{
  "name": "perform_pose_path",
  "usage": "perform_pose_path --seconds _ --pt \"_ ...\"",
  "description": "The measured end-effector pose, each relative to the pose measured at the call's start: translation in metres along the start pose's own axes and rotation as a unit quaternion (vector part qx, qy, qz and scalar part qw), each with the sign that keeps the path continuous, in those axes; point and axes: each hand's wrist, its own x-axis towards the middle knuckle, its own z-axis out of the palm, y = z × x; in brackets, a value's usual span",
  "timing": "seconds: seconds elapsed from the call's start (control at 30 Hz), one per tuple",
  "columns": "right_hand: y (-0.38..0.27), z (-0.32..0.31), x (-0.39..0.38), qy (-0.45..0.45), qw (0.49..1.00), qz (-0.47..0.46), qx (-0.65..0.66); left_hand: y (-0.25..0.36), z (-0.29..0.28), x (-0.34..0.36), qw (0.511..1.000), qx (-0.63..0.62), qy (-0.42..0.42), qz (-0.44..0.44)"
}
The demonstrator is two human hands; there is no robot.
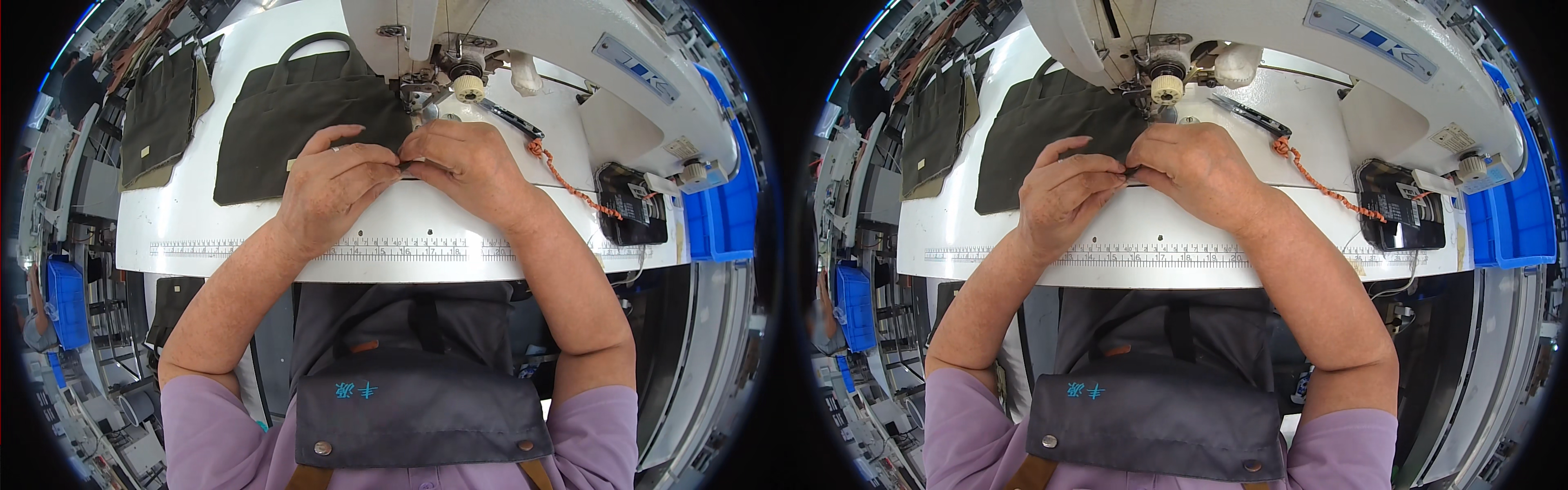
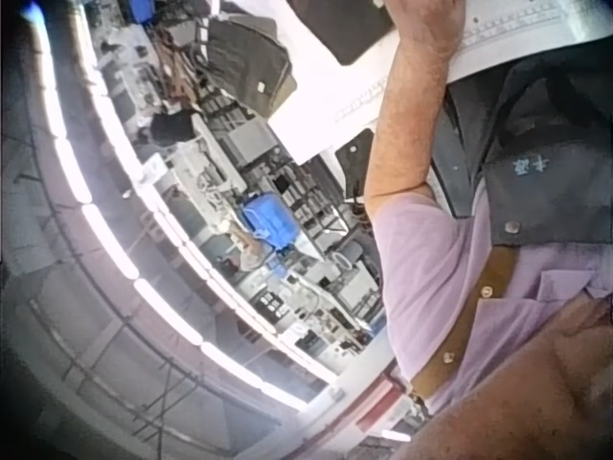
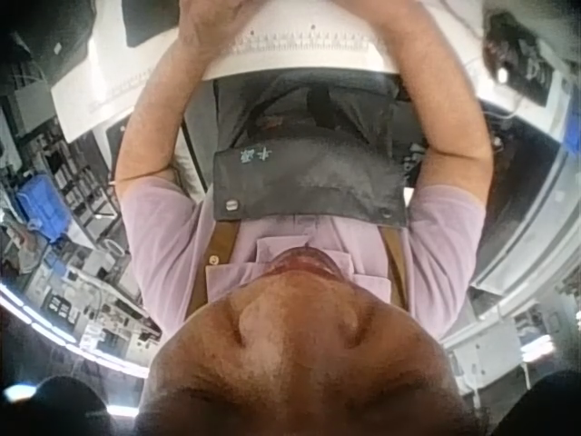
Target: Sewing the edges and handles of small leather tote bags using an industrial sewing machine.
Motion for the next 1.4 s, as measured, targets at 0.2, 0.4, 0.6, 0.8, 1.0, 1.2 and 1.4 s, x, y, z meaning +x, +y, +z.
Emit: perform_pose_path --seconds 0.2,0.4,0.6,0.8,1.0,1.2,1.4 --pt "0.000 0.000 0.000 0.024 0.999 0.009 0.034 -0.003 0.002 -0.003 0.999 -0.029 0.018 -0.014" --pt "-0.003 -0.003 0.000 0.019 1.000 -0.007 -0.001 -0.001 0.004 -0.002 0.995 -0.079 0.043 -0.038" --pt "-0.004 -0.003 0.000 0.009 1.000 -0.015 -0.005 -0.011 -0.005 -0.004 0.994 -0.039 -0.081 -0.055" --pt "-0.009 -0.007 -0.003 -0.037 0.999 -0.021 -0.025 -0.020 -0.019 -0.005 0.971 -0.077 -0.227 -0.029" --pt "-0.012 -0.016 -0.003 -0.051 0.998 0.006 -0.035 -0.023 -0.017 -0.004 0.970 -0.071 -0.230 0.007" --pt "-0.008 -0.014 -0.001 -0.054 0.996 0.041 -0.055 -0.036 -0.010 -0.001 0.976 -0.057 -0.211 -0.009" --pt "-0.004 -0.012 0.002 -0.073 0.980 0.114 -0.147 -0.062 0.004 0.012 0.981 -0.032 -0.190 0.024"
